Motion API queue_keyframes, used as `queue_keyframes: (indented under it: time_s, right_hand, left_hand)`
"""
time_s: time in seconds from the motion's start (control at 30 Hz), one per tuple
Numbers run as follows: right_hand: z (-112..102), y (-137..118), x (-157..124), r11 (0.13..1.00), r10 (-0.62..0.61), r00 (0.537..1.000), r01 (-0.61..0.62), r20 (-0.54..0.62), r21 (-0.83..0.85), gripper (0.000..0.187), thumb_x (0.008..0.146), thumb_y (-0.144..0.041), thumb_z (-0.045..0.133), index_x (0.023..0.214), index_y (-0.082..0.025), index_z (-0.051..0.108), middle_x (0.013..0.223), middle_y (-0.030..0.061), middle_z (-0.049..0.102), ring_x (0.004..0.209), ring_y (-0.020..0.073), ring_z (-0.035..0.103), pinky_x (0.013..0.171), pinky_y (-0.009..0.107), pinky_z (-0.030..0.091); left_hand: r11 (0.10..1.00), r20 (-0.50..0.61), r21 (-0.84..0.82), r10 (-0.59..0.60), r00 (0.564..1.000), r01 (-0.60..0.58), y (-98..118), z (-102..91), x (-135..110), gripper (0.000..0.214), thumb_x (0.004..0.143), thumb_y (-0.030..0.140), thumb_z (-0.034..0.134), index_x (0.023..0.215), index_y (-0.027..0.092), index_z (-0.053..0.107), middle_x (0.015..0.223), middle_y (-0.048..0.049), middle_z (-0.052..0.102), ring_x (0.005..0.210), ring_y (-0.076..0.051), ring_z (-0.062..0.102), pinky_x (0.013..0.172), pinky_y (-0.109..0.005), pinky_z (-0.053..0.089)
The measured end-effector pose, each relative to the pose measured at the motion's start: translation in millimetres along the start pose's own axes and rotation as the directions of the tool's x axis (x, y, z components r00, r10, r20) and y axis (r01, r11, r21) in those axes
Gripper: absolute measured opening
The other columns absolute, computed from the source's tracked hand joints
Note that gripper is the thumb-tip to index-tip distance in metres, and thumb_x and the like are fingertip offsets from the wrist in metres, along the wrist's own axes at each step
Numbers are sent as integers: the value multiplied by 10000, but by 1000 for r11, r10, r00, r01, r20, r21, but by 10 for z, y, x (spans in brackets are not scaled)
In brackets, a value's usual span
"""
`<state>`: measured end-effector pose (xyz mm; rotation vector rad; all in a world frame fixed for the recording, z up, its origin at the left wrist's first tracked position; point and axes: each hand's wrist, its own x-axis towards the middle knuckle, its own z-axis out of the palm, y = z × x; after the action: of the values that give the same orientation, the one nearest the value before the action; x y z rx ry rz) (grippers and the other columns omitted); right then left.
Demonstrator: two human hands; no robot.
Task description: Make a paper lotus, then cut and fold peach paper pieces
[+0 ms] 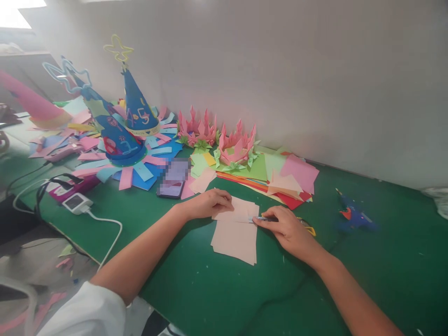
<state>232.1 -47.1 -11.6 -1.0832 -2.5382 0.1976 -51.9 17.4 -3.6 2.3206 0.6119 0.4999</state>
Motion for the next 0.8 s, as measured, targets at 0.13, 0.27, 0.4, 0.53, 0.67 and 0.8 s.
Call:
queue_keyframes:
  time_s: [0.13,0.27,0.4,0.53,0.67,0.8]
  right_hand:
    - [-31,1,3,1000,-20,999,20,34,11,419,921,-138,374,1189,-364,604,892,66,578,845,188,545,718,352,481]
    - [-59,1,-1,999,-31,997,30,75,16,436,922,-132,358,1208,-364,590,870,68,557,818,185,536,686,338,487]
    - [-71,15,-33,999,-29,995,26,96,37,413,927,-149,379,1226,-355,576,878,68,556,820,184,538,681,336,495]
    - [-56,14,-72,997,-7,1000,5,27,78,331,925,-188,437,1179,-299,617,922,72,597,847,183,561,709,342,508]
    - [-21,-21,-57,996,40,997,-36,-59,83,248,908,-231,499,1099,-250,656,983,75,643,901,199,585,770,366,515]
    - [4,-67,4,998,-5,998,9,-64,57,231,908,-228,497,1056,-248,673,1009,71,658,913,203,592,779,370,516]
  left_hand:
    - [1000,4,-19,-14,1000,14,-11,3,4,294,929,228,412,990,196,697,1006,-87,617,902,-158,575,772,-254,450]
    - [1000,0,-13,-22,1000,22,-22,12,9,285,923,218,423,985,202,701,1015,-78,611,910,-153,572,770,-239,444]
    - [999,2,-16,-31,1000,31,-4,6,11,283,912,191,428,979,196,703,996,-75,608,892,-146,569,757,-231,446]
    - [998,28,-36,-54,998,55,-4,-7,-16,271,898,179,446,1014,203,690,1025,-72,587,919,-147,565,782,-235,452]
    - [999,56,-25,-43,997,45,-35,-1,-51,262,847,214,550,1085,201,658,1093,-84,549,954,-165,550,800,-251,454]
    - [1000,26,22,-8,1000,8,-47,15,-53,249,848,242,569,1068,175,662,1073,-95,552,958,-177,533,823,-273,441]
